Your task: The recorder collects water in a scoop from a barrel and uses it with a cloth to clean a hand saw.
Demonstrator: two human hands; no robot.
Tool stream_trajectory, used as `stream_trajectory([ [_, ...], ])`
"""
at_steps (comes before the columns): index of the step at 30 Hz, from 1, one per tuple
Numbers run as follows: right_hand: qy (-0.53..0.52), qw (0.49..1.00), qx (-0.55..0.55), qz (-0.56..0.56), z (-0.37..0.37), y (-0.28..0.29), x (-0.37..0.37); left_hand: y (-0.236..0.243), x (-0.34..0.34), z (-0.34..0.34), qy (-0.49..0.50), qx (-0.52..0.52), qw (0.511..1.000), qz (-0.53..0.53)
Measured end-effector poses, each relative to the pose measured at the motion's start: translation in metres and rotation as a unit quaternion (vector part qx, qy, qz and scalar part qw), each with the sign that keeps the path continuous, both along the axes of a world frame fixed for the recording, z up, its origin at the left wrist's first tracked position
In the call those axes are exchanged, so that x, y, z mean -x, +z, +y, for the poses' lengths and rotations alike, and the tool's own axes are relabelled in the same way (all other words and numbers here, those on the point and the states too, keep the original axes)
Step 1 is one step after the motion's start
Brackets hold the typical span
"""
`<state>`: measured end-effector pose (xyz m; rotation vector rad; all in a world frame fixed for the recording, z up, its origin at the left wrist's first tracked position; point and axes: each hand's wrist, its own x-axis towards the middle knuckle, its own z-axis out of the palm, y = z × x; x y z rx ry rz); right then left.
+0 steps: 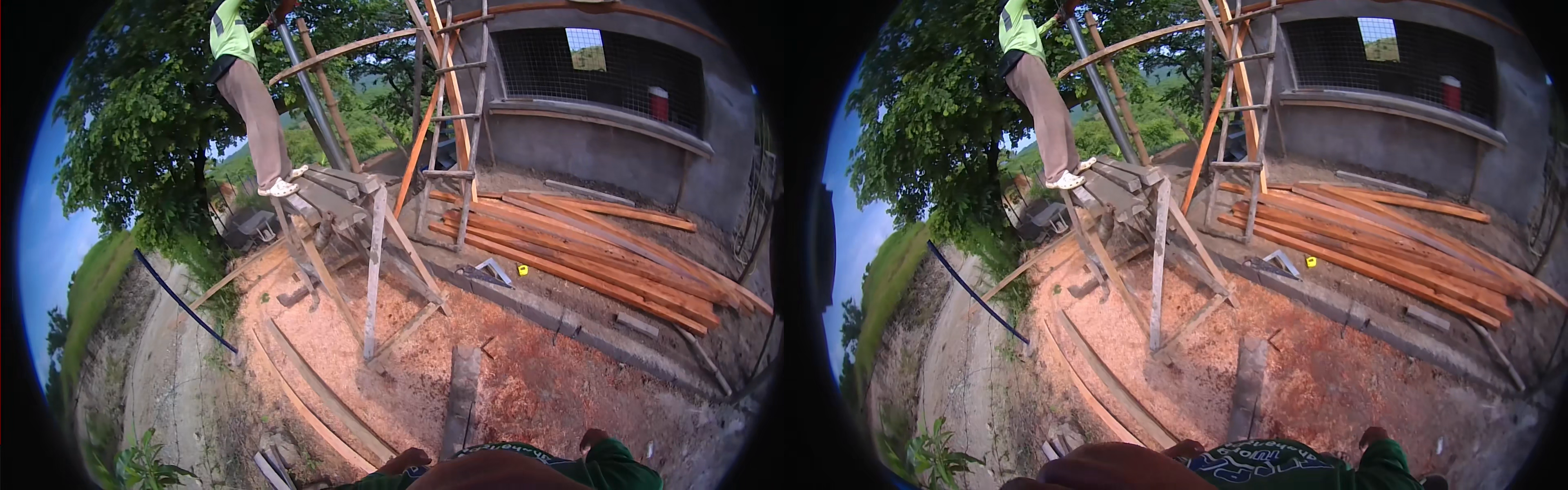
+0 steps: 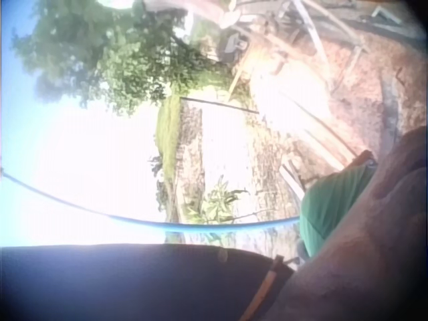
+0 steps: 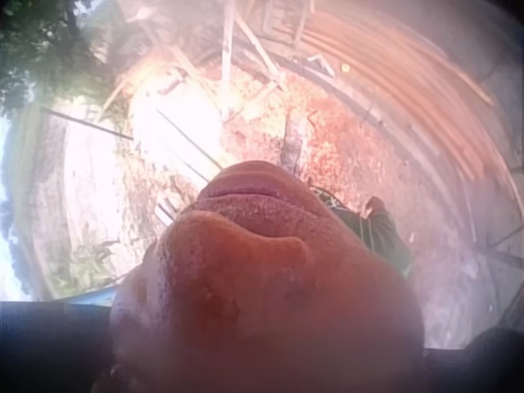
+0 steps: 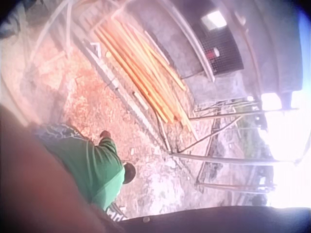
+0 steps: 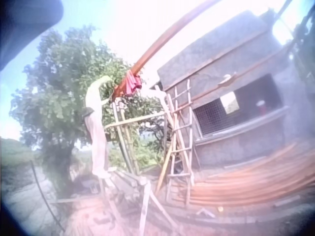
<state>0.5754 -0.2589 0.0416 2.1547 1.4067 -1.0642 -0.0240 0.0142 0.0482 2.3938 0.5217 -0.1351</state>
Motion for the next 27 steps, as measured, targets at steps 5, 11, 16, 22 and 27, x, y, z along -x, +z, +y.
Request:
stream_trajectory([
  [5,0.093,0.995,0.013,0.039,-0.004,0.000,-0.005,0.001,-0.006,0.008,-0.024,0.025,0.995,0.099],
  [11,0.099,0.994,0.026,0.030,0.003,0.021,0.001,-0.018,0.006,0.020,-0.031,0.037,0.988,0.149],
  [16,0.052,0.998,0.029,-0.037,0.009,0.034,0.010,-0.026,-0.002,0.025,-0.047,0.020,0.984,0.172],
  [22,0.003,1.000,0.019,0.021,0.009,0.023,-0.006,-0.030,-0.010,0.026,-0.037,-0.019,0.980,0.196],
  [27,-0.080,0.996,0.007,-0.042,0.011,0.018,-0.004,-0.043,0.002,0.014,0.096,0.063,0.984,0.139],
])
